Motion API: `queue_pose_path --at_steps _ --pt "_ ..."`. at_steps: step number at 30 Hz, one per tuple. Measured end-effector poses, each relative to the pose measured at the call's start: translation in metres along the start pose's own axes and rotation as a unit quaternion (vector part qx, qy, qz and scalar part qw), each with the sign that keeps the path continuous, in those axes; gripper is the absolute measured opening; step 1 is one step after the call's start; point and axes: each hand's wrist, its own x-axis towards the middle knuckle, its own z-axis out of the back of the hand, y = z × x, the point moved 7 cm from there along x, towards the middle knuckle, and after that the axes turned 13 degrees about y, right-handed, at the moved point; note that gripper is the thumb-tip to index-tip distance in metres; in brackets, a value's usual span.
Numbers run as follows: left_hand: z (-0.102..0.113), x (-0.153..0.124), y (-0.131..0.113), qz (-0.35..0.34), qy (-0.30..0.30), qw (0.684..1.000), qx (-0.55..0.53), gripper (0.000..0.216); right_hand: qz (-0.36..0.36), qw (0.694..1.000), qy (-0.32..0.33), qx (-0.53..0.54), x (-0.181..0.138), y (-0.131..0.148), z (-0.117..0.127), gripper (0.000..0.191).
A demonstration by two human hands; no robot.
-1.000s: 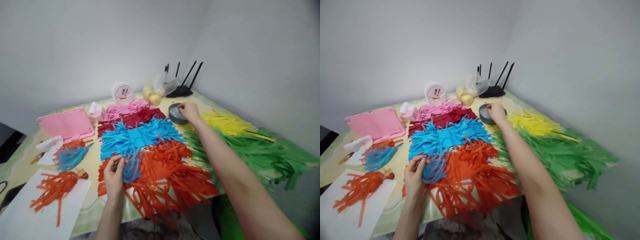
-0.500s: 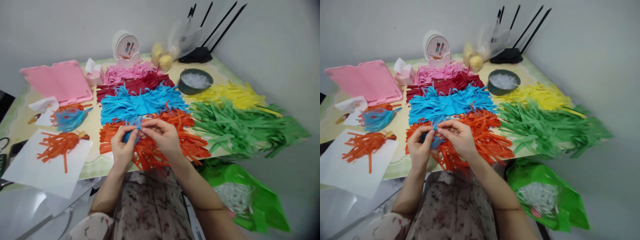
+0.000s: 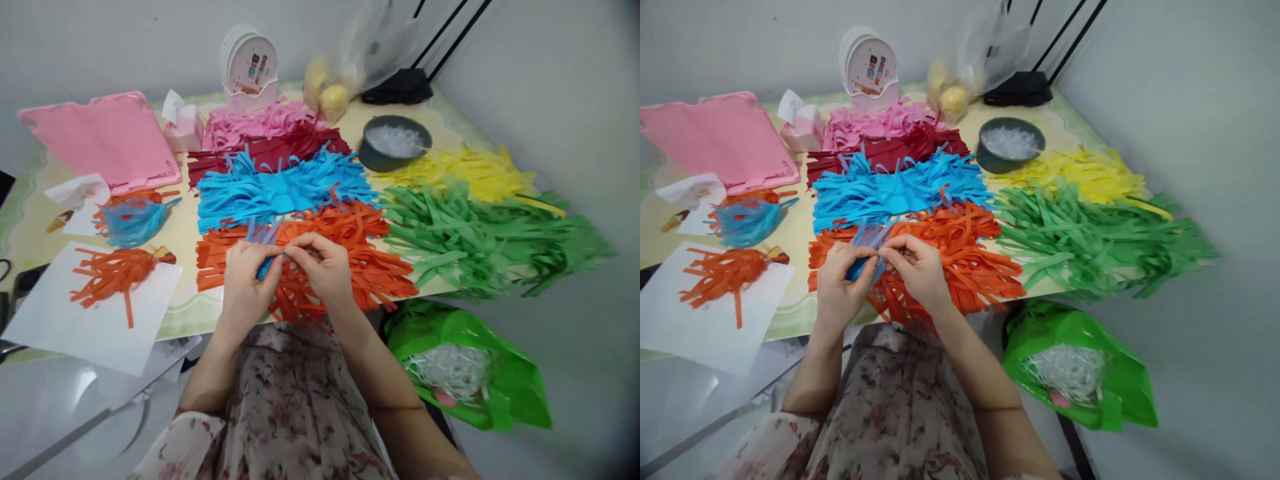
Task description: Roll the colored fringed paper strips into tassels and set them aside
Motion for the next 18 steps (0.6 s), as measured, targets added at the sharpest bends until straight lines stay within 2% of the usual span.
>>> queue_pose_path --at_steps 2,6,8,15,18 --pt "-0.002 -0.001 0.002 0.009 -0.004 1.000 -0.023 0.009 0.006 0.999 0.010 -0.030 0.001 0.004 0.002 0.023" --pt "-0.007 -0.006 0.014 0.052 -0.075 0.987 -0.130 0.007 0.031 0.999 0.004 -0.036 0.001 0.012 0.002 0.020" --pt "-0.009 -0.005 0.015 0.052 -0.097 0.979 -0.169 0.005 0.033 0.999 0.000 -0.025 0.001 0.012 0.000 0.019" --pt "-0.016 0.004 0.016 0.074 -0.037 0.952 -0.296 0.008 0.061 0.997 -0.037 -0.009 -0.001 0.011 0.003 0.015" --pt "-0.016 0.001 0.019 0.084 -0.052 0.952 -0.291 0.006 0.056 0.998 -0.038 -0.018 0.000 0.011 0.002 0.017"
